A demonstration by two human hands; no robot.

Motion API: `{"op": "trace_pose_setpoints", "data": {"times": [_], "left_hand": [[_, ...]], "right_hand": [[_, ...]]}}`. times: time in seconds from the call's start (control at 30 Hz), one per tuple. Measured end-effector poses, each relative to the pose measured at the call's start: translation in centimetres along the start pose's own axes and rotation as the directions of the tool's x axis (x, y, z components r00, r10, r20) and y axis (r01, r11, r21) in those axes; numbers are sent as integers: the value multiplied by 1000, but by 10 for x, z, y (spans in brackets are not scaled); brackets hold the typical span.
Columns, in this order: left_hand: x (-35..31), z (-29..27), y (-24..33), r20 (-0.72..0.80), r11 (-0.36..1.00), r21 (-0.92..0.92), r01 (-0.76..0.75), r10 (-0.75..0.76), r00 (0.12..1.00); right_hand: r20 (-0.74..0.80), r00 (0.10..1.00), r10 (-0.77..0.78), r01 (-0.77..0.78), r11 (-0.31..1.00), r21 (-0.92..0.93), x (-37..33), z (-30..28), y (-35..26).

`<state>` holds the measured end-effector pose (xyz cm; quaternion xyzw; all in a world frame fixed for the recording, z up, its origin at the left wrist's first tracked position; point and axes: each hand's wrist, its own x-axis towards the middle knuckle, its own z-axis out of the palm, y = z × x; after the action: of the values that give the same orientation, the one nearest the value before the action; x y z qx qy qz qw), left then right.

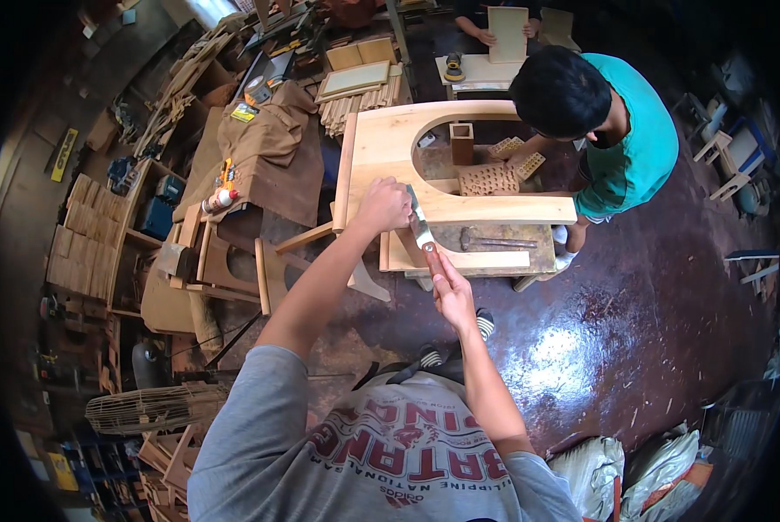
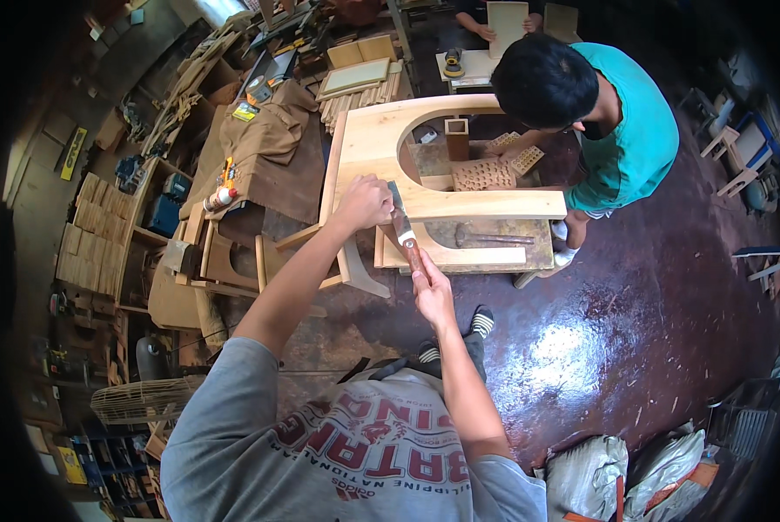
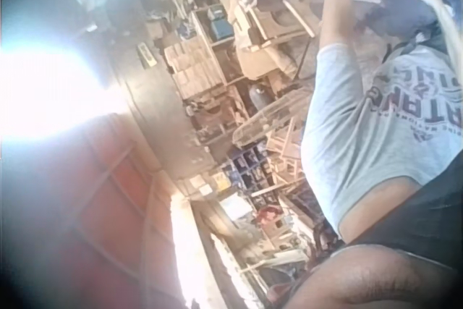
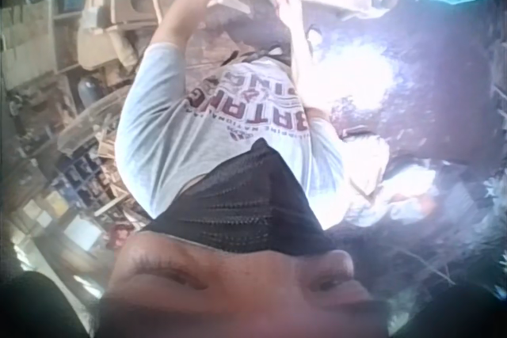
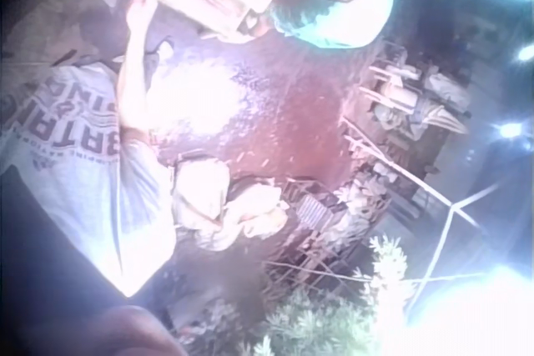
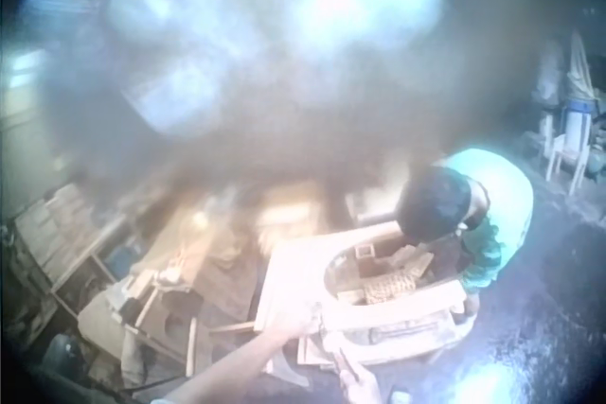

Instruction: The person applies glue from a bottle onto a wooden stool seat, inserts wooden dowels into pre-drilled holes, and hammers them in with a mallet. The person then uses a chisel to scrape the wood surface and handles a sanding block.

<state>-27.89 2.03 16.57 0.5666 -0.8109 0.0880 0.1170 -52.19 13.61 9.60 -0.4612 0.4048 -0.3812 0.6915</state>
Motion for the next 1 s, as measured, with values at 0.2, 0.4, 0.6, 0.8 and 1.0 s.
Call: {"op": "trace_pose_setpoints", "data": {"times": [0.2, 0.4, 0.6, 0.8, 1.0], "left_hand": [[10, -8, 0, 87, 993, 107, -58, 49, 995], [-3, -7, 6, 27, 1000, 21, -11, 10, 1000], [-6, -8, 5, -9, 995, -93, 29, -30, 999], [-7, -3, -1, -11, 992, -127, 8, -9, 1000], [-15, 1, -5, -116, 975, -222, 13, -39, 992]], "right_hand": [[15, 1000, 20, -21, 997, 77, 0, 6, -1], [-32, 999, 33, -31, 998, 51, -21, 8, -1], [-28, 1000, -13, 14, 999, 31, -17, 8, 1], [-25, 999, 44, -43, 997, 61, -3, 12, -8], [-35, 999, -11, 11, 1000, -2, -11, 13, 9]]}}
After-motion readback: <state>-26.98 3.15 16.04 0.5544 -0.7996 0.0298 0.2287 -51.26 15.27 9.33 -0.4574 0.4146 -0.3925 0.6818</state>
